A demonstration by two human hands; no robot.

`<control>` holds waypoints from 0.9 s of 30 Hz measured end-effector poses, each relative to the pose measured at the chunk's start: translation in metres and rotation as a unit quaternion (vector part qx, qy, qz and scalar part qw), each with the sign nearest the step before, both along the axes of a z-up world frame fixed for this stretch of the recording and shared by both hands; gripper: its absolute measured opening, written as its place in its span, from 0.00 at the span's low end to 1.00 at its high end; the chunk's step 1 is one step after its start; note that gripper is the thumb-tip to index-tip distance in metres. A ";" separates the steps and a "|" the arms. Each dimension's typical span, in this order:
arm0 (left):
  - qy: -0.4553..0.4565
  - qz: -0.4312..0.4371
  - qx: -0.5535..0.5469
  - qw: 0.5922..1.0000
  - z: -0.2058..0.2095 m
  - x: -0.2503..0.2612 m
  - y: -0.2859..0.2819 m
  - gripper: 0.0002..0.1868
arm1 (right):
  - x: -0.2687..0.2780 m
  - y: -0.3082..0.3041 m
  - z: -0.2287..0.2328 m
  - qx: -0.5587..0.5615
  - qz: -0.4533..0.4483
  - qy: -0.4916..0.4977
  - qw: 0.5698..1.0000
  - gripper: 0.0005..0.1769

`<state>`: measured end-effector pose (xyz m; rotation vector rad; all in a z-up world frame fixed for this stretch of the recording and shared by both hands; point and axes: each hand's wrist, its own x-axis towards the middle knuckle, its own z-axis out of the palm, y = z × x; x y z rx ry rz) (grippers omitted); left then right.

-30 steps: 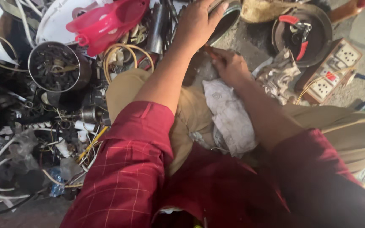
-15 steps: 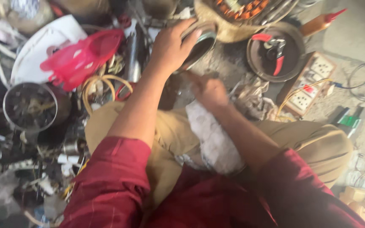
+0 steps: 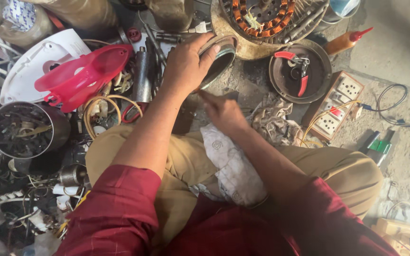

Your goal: The person cleans and reassembles a ceiling fan motor. They use a cloth to wipe the internal components of the motor housing and a small mallet to tap the housing parts together.

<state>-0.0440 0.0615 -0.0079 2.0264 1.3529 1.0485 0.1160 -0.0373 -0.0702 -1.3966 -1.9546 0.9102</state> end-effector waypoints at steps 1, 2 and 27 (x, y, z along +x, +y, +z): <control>0.012 0.006 -0.009 1.000 0.001 0.001 0.000 0.19 | 0.001 0.003 -0.002 -0.031 -0.031 -0.045 0.998 0.22; 0.023 0.010 -0.018 1.000 0.001 0.003 -0.001 0.20 | 0.004 0.008 -0.003 -0.062 -0.062 -0.090 0.992 0.21; 0.126 0.050 0.094 0.986 0.019 0.001 -0.024 0.15 | -0.009 -0.018 0.009 -0.010 0.009 0.007 1.000 0.20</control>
